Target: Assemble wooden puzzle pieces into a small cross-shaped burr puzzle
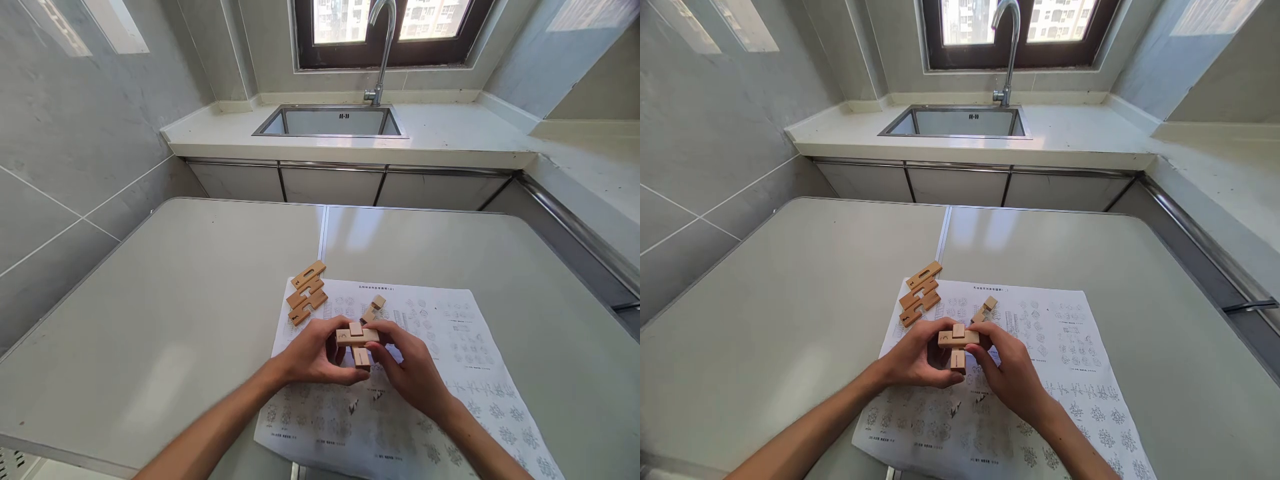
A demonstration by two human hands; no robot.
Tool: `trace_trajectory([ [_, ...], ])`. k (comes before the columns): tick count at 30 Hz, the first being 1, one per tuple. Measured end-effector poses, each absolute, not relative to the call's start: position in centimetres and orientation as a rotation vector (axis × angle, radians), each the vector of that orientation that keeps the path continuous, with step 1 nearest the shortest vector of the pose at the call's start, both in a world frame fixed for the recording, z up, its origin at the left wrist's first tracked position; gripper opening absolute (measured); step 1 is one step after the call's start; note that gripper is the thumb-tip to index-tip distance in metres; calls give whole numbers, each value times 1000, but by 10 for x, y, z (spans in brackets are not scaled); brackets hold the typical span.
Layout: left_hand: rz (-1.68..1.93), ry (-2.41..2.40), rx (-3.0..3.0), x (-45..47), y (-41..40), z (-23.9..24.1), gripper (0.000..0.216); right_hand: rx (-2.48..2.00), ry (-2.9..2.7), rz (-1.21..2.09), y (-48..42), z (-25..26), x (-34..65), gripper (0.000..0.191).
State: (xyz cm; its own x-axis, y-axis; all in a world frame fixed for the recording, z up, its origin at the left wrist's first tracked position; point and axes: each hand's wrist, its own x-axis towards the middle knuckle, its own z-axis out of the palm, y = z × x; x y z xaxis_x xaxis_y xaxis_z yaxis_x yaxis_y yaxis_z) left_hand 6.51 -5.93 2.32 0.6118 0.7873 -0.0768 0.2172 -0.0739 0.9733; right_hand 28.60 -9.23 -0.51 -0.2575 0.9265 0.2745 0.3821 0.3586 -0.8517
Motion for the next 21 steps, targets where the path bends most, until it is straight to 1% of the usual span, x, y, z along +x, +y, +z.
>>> trace_trajectory([
  [4, 610, 841, 1644, 65, -60, 23, 35, -1157, -1793, 864, -93, -3, 284, 19],
  [9, 646, 874, 1654, 66, -62, 20, 39, -1201, -1756, 960, -94, 0, 281, 21],
  [15, 637, 891, 1678, 67, -62, 24, 39, -1195, -1779, 893, -94, -3, 282, 25],
  [21, 659, 890, 1673, 69, -64, 23, 40, -1207, -1765, 921, -93, 0, 281, 28],
])
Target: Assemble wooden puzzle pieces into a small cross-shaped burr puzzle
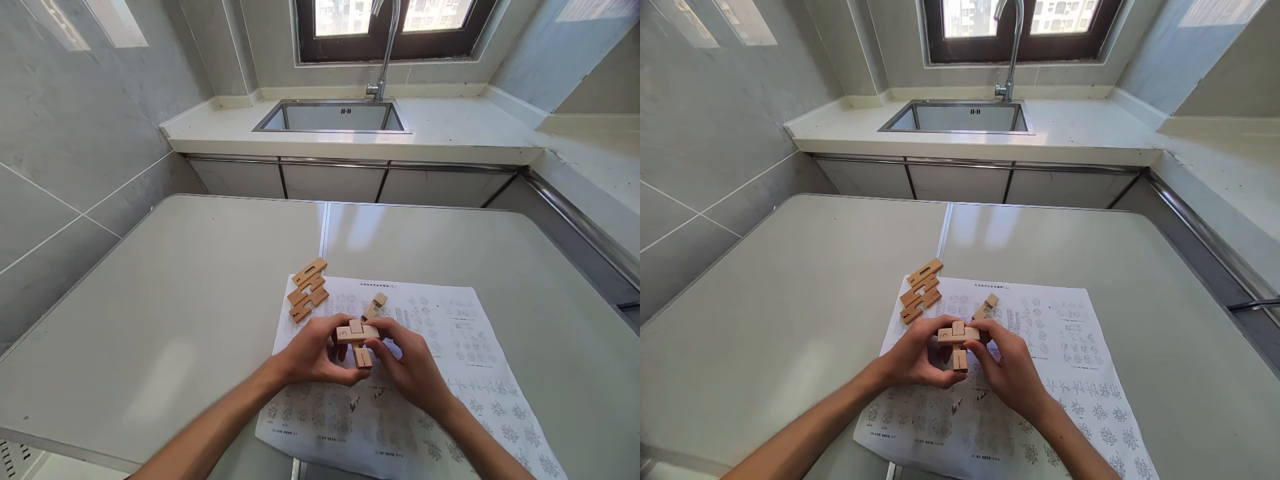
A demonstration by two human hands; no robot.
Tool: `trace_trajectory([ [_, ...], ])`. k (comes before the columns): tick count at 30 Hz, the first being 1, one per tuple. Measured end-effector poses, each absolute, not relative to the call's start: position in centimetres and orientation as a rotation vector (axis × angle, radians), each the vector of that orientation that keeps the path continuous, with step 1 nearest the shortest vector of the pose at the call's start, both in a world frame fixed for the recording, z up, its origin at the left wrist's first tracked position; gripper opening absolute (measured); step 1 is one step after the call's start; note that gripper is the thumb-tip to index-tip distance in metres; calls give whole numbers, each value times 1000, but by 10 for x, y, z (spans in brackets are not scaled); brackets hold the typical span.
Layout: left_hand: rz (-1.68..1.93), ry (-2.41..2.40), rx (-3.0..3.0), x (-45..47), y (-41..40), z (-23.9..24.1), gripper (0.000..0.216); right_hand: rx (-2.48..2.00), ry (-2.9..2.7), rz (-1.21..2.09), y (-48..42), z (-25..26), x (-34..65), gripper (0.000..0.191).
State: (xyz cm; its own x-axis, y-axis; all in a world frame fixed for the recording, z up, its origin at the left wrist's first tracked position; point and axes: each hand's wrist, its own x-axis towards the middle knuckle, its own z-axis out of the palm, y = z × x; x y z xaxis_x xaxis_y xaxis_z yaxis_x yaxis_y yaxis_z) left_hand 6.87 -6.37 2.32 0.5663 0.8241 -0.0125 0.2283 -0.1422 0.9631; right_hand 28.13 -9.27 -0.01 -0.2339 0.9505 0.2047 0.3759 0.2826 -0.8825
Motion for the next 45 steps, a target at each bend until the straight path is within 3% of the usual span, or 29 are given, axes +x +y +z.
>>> trace_trajectory([
  [31, 733, 910, 1695, 70, -67, 20, 42, -1175, -1732, 1104, -87, -1, 285, 31],
  [39, 786, 1000, 1645, 68, -60, 21, 53, -1332, -1685, 528, -80, -3, 286, 15],
  [45, 804, 1017, 1592, 68, -58, 22, 49, -1383, -1789, 497, -78, -11, 287, 21],
])
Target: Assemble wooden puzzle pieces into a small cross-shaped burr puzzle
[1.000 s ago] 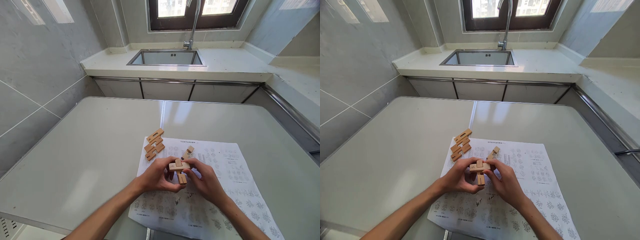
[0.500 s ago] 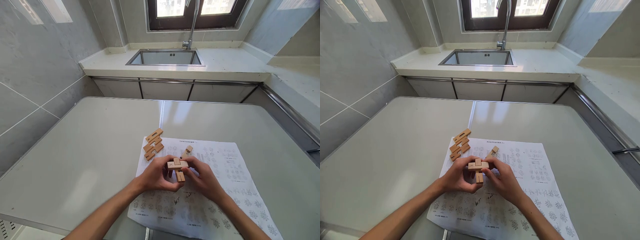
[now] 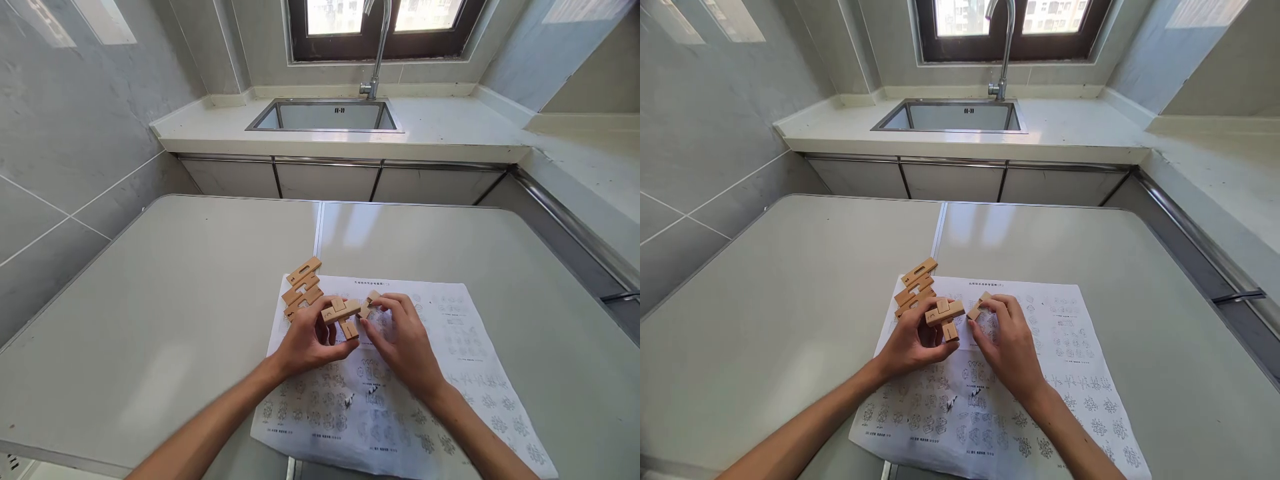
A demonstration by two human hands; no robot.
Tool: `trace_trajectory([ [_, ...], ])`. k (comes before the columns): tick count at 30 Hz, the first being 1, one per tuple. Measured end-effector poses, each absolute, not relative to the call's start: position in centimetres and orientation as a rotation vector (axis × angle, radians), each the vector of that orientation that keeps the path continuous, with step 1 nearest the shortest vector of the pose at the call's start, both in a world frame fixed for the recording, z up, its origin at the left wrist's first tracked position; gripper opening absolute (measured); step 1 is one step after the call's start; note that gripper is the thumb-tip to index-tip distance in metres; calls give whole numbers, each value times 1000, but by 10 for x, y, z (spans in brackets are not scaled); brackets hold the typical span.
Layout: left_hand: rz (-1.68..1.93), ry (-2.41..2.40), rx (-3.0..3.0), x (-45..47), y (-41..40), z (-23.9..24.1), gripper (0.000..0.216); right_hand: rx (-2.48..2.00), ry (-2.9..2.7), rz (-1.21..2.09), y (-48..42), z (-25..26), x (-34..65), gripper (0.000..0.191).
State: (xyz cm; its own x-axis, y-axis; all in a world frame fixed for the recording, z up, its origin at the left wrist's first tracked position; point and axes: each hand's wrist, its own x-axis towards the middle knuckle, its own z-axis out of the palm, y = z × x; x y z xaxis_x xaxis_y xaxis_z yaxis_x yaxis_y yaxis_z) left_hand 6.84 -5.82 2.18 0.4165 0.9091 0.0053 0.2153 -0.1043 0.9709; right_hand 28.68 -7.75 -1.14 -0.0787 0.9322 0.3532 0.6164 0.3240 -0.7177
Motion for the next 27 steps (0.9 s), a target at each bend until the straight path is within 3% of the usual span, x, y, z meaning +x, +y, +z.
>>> trace_trajectory([
  [10, 785, 1022, 1569, 68, -58, 21, 50, -1485, -1795, 524, -78, -16, 286, 17],
  [14, 795, 1022, 1573, 68, -59, 15, 53, -1414, -1630, 786, -76, -5, 288, 22],
  [21, 829, 1044, 1564, 66, -60, 14, 59, -1123, -1008, 1627, -71, 5, 293, 28],
  [27, 874, 1094, 1581, 67, -61, 17, 62, -1119, -872, 1714, -70, 1, 298, 32],
])
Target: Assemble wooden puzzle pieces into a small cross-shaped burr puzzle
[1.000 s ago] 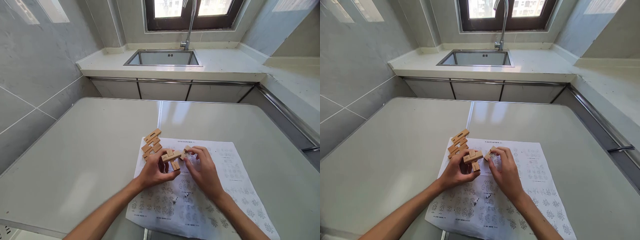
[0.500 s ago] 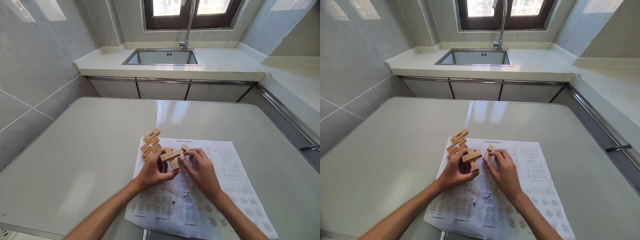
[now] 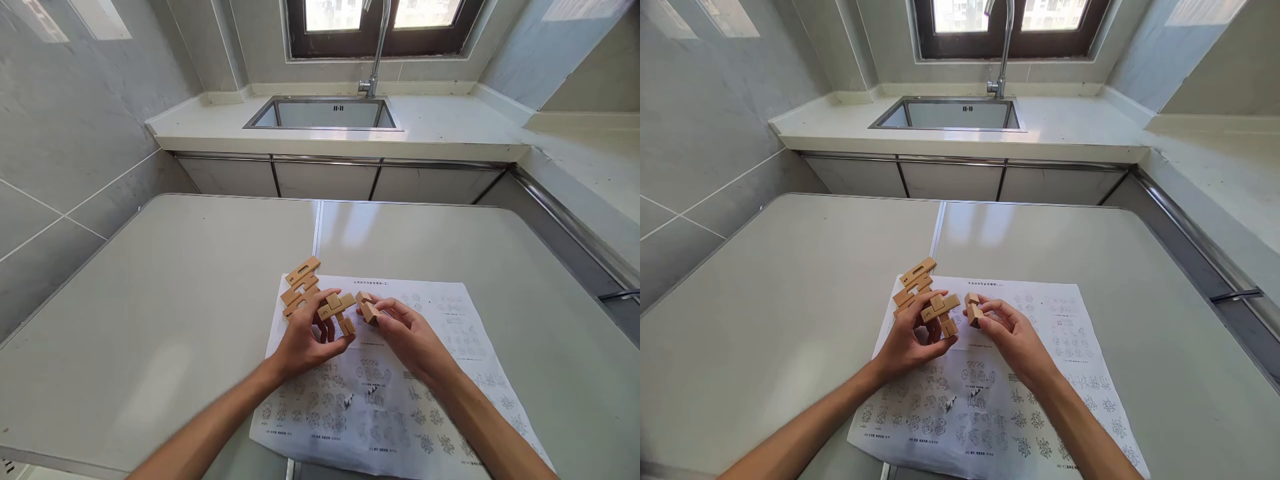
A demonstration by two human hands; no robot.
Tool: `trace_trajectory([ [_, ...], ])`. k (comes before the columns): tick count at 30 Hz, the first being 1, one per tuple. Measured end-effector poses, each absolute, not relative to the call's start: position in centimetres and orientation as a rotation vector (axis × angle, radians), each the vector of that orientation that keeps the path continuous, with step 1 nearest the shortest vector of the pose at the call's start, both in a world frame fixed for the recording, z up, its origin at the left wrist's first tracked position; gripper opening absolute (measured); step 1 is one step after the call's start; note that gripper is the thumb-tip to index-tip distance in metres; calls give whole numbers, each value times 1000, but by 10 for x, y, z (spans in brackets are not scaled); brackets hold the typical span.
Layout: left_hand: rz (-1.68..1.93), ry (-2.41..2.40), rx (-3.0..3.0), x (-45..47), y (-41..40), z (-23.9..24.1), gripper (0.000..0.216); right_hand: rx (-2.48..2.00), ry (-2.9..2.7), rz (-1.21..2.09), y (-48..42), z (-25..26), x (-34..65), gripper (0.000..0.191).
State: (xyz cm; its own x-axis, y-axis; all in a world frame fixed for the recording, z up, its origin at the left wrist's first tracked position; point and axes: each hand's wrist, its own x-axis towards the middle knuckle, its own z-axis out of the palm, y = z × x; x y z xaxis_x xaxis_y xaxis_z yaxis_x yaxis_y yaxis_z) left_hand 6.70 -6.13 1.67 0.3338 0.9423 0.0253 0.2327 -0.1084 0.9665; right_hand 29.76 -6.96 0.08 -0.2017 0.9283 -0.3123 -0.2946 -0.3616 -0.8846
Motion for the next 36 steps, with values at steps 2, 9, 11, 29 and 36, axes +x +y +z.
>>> trace_trajectory([
  [2, 890, 1098, 1584, 68, -61, 17, 63, -1158, -892, 1705, -70, 3, 298, 36],
  [9, 885, 1100, 1595, 68, -62, 19, 64, -1061, -853, 1820, -71, 10, 297, 34],
  [11, 872, 1112, 1596, 68, -62, 19, 65, -1027, -827, 1853, -70, 6, 298, 32],
  [29, 836, 1092, 1557, 66, -60, 12, 66, -1033, -847, 1908, -69, 3, 304, 46],
  [36, 824, 1077, 1511, 68, -60, 14, 65, -1134, -889, 1734, -69, 0, 301, 42],
])
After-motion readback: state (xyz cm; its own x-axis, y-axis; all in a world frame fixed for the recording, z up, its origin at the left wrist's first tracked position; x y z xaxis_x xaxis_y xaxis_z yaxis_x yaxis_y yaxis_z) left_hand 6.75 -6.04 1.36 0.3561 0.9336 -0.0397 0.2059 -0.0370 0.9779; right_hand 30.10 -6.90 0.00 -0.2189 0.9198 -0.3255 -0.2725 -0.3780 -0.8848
